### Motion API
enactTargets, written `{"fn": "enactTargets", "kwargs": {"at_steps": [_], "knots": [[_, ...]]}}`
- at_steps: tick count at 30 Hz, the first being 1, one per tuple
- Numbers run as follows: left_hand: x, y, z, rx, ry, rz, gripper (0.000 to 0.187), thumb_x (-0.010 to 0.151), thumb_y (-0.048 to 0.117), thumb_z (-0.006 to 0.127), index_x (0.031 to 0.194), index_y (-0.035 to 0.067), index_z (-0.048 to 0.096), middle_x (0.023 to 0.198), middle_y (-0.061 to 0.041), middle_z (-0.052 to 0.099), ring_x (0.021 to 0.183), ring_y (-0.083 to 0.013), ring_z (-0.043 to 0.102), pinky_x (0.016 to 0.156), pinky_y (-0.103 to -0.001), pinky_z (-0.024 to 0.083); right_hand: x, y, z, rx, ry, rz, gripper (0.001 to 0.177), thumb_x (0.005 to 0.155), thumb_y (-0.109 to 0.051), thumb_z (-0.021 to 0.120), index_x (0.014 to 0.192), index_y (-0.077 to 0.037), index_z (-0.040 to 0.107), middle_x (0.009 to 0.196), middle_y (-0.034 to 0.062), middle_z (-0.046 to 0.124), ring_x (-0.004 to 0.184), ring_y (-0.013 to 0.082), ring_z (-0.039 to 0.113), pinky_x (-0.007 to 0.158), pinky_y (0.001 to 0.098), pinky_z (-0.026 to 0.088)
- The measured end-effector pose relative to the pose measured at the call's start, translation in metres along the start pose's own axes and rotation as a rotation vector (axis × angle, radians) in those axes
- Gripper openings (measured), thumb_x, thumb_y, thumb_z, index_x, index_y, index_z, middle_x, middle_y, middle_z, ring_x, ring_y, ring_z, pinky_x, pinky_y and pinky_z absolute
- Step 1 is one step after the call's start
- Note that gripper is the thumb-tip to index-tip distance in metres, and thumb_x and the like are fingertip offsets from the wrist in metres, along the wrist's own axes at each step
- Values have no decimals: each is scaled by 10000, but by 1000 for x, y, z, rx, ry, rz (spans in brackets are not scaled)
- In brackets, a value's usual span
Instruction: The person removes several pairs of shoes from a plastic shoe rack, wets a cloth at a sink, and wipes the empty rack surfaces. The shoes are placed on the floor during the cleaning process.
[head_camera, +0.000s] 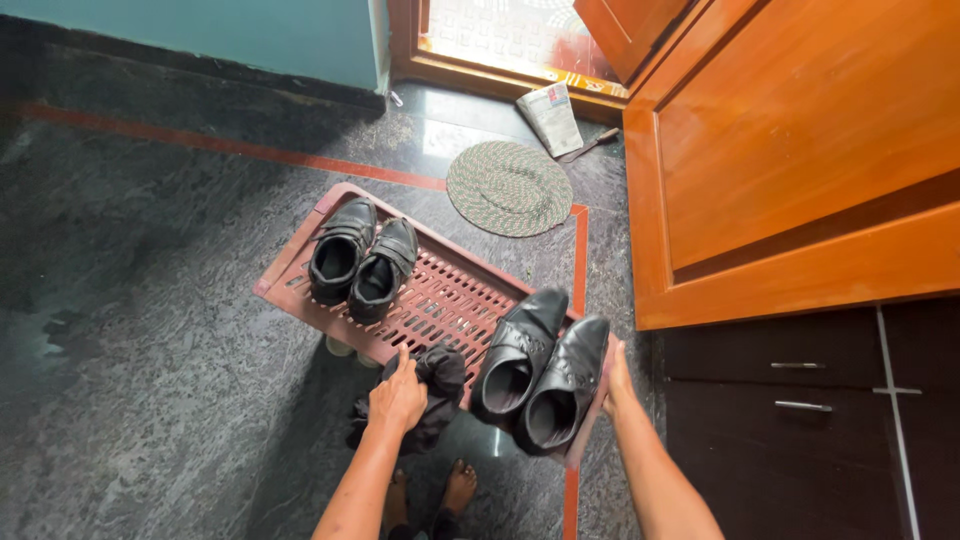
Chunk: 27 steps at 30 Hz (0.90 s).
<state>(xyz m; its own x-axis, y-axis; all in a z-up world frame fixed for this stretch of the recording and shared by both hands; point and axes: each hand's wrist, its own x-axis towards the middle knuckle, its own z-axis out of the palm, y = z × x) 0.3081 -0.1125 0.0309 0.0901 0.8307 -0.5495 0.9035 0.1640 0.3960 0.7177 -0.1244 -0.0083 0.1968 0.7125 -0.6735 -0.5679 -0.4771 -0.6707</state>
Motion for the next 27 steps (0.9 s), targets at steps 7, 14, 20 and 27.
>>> {"fn": "enactTargets", "kwargs": {"at_steps": [7,14,20,27], "knots": [[34,22,-2,-62,-20,-94,715,930,310,555,1573,119,306,1435,-191,569,1087,-425,683,967,-531,523,73,-44,-6,-147,163,89,780,989,-704,302,1489,-130,474,1426,150,601,1259,307,613,1050,471,506],[40,26,-7,-116,-5,-139,763,912,338,511,1601,119,266,1256,-239,678,1085,-447,681,972,-550,515,80,-57,4,-351,101,-122,669,1030,-570,424,1409,-38,572,1375,212,635,1210,334,629,972,431,529],[27,37,-30,-254,161,-100,509,938,413,491,1129,-19,682,1148,-322,675,1081,-507,649,958,-580,505,-24,-79,102,-690,121,-737,486,968,-268,662,1385,-33,579,1353,216,618,1264,328,612,1044,384,523],[-2,101,-100,-544,315,241,469,885,345,552,1003,-89,684,1005,-365,674,1028,-519,654,900,-562,520,-195,-90,243,-944,-609,-840,934,763,-113,838,1558,-57,350,1507,211,440,1393,314,434,1100,396,388]]}}
